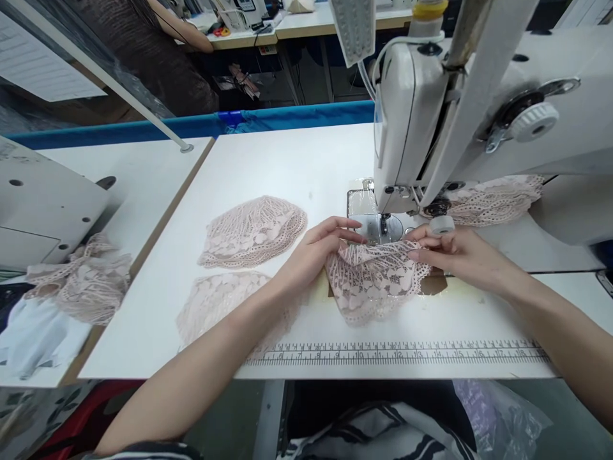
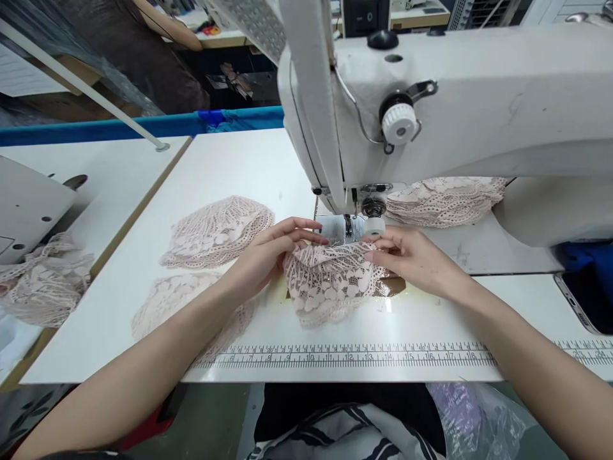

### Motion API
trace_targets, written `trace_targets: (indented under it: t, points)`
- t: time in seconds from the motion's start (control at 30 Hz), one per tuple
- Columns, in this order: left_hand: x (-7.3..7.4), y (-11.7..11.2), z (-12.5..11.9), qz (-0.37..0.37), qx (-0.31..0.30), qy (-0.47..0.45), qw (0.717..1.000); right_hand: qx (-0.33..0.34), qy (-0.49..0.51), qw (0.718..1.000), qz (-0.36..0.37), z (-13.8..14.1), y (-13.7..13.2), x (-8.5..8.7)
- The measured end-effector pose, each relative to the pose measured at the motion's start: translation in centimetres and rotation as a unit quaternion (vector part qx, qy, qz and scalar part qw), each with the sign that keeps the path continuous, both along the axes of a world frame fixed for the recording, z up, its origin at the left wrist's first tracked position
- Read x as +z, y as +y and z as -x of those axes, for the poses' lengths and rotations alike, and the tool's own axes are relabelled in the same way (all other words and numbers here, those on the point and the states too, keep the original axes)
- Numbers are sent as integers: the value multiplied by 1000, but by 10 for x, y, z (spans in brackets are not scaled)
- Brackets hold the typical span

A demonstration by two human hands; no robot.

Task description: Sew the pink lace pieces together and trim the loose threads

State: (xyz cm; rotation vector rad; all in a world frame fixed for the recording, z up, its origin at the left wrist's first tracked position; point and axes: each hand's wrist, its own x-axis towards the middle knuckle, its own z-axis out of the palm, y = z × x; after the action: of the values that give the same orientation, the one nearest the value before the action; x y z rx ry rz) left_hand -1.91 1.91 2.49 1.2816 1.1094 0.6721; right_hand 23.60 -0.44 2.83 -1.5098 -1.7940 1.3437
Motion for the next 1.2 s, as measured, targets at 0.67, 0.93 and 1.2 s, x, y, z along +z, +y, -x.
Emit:
trace_targets:
  t: [0.67,0.93,1.2]
  points:
    - [4,-23,-24,-209,-77,127,966,-56,55,996,-48,27,-10,-3]
    - [1,-26,-33,-259,-83,116,955,-103,153,981,54,36,-13,-6]
    - [-18,-25,-28,-516,-59,210,828,-99,147,984,-32,33,-14,-14]
